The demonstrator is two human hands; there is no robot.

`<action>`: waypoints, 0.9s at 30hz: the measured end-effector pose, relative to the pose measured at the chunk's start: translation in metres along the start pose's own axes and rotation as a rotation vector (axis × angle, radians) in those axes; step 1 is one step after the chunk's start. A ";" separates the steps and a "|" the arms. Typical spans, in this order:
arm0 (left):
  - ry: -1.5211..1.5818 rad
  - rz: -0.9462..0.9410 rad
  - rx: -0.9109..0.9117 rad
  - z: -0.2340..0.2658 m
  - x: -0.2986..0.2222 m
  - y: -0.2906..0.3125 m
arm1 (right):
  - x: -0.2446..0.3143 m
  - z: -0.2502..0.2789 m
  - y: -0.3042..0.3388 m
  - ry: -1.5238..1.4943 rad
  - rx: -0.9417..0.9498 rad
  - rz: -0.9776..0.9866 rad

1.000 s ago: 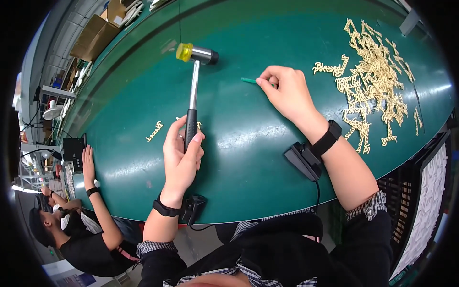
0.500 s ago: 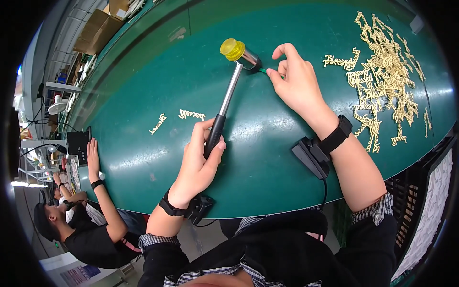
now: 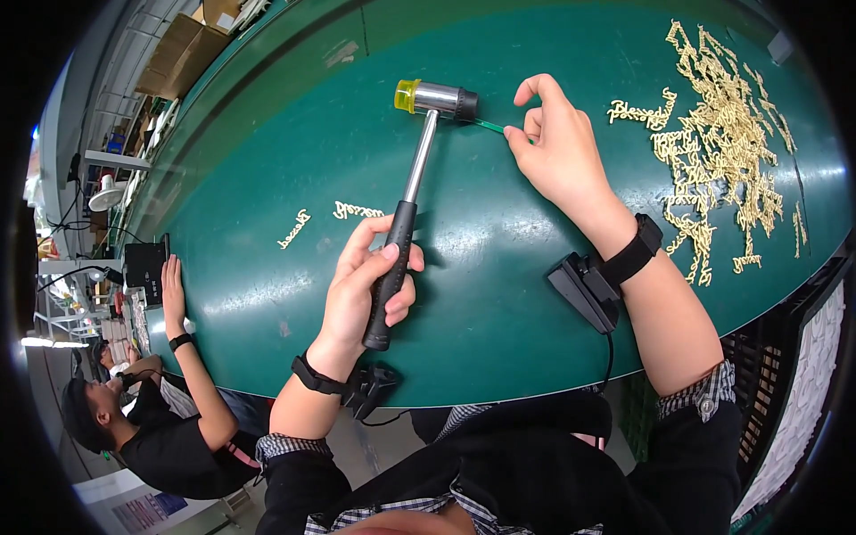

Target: The person picks up a gold-colored script ornament and a white plastic housing, fits the ornament into the housing, and hammers it into place. After repeating this process for a second ornament, the person sets the completed housing aside.

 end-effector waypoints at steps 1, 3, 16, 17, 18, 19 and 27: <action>-0.001 0.002 0.001 0.000 0.001 0.000 | 0.000 0.000 0.000 0.001 -0.003 0.002; -0.088 -0.067 0.005 -0.002 0.003 0.000 | 0.001 0.000 0.000 0.015 -0.010 -0.003; -0.090 -0.089 0.031 0.004 0.002 -0.002 | 0.004 -0.007 -0.006 0.109 -0.028 0.001; -0.091 -0.096 0.033 0.005 0.000 0.000 | 0.006 -0.007 -0.006 0.110 -0.020 0.002; -0.057 -0.088 0.019 0.007 -0.001 0.002 | 0.008 -0.008 -0.006 0.110 -0.026 0.010; -0.023 -0.077 0.028 0.005 -0.001 0.001 | 0.007 -0.005 -0.005 0.030 -0.037 0.007; -0.057 -0.093 -0.038 0.015 0.004 0.004 | 0.003 -0.006 -0.003 -0.390 -0.077 -0.056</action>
Point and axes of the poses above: each hand's wrist, its own y-axis away from the middle knuckle, its own z-axis out of the back of the hand, x = y × z, the point moved 4 cm from there along -y, towards the middle knuckle, and after that the axes turned 11 degrees about -x, right-handed, at the moved point
